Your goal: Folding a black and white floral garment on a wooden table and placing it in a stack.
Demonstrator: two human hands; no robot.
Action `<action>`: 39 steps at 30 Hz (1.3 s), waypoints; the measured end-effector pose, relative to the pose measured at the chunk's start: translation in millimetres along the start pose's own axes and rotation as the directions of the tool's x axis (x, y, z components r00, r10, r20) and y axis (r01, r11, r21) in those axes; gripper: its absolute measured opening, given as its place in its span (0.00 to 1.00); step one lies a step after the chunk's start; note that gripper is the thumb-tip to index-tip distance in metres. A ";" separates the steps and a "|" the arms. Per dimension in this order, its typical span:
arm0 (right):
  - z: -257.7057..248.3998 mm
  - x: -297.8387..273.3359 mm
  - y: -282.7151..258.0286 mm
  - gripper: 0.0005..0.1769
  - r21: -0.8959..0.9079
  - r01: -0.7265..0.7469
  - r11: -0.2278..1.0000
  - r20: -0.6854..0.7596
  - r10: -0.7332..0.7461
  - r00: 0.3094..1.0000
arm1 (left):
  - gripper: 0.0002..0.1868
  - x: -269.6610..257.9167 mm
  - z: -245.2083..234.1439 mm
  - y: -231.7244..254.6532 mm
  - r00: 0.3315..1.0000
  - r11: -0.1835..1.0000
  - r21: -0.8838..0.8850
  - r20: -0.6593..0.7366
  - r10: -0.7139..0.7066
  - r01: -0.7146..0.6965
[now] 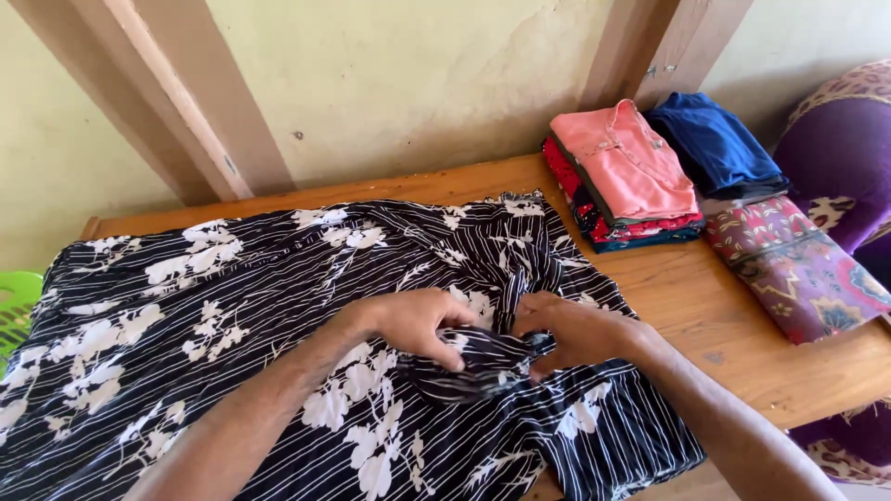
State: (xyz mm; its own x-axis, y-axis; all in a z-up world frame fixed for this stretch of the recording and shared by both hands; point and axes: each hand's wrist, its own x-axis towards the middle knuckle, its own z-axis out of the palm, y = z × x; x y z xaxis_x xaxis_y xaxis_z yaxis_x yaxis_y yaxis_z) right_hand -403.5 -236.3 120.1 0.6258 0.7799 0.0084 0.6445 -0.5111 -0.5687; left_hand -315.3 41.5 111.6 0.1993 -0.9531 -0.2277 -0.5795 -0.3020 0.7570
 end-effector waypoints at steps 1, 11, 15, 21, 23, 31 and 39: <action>1.4 -2.8 -1.3 0.35 -0.001 -0.001 1.000 -0.001 0.001 1.000 | 0.24 -3.6 -3.0 10.0 1.000 1.000 0.001 0.001 0.001 -0.001; 3.6 -49.7 27.7 0.19 -0.037 -0.271 0.962 -0.206 0.258 0.944 | 0.24 2.8 -31.6 74.4 0.937 0.802 -0.488 -0.134 0.321 -0.345; 6.4 -65.2 54.5 0.18 0.008 -0.425 0.905 -0.321 0.405 0.856 | 0.24 32.0 -36.9 73.3 0.894 0.705 -0.550 -0.291 0.341 -0.448; 1.2 -71.0 75.8 0.23 0.293 -0.373 0.881 -0.368 0.464 0.806 | 0.18 41.0 -49.9 78.2 0.858 0.713 -0.505 -0.431 0.280 -0.486; 3.1 -72.9 91.9 0.21 0.357 -0.344 0.868 -0.341 0.464 0.817 | 0.16 39.3 -53.8 67.6 0.858 0.724 -0.499 -0.447 0.256 -0.476; -1.4 -58.7 106.3 0.13 0.304 -0.521 0.798 -0.242 0.593 0.768 | 0.12 13.9 -79.0 23.1 0.833 0.812 -0.465 -0.552 0.045 -0.352; -15.6 -43.1 146.1 0.17 0.390 -0.428 0.815 -0.381 0.566 0.731 | 0.08 -15.7 -80.6 -26.0 0.780 0.933 -0.337 -0.615 -0.116 -0.127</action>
State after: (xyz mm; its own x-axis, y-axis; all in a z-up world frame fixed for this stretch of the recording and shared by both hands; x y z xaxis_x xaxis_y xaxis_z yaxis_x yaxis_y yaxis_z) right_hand -329.5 -350.2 49.5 0.9897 0.1431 -0.0026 0.0860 -0.6092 -0.7883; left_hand -239.7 65.9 144.8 0.7087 -0.6966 0.1118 -0.2998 -0.1539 0.9415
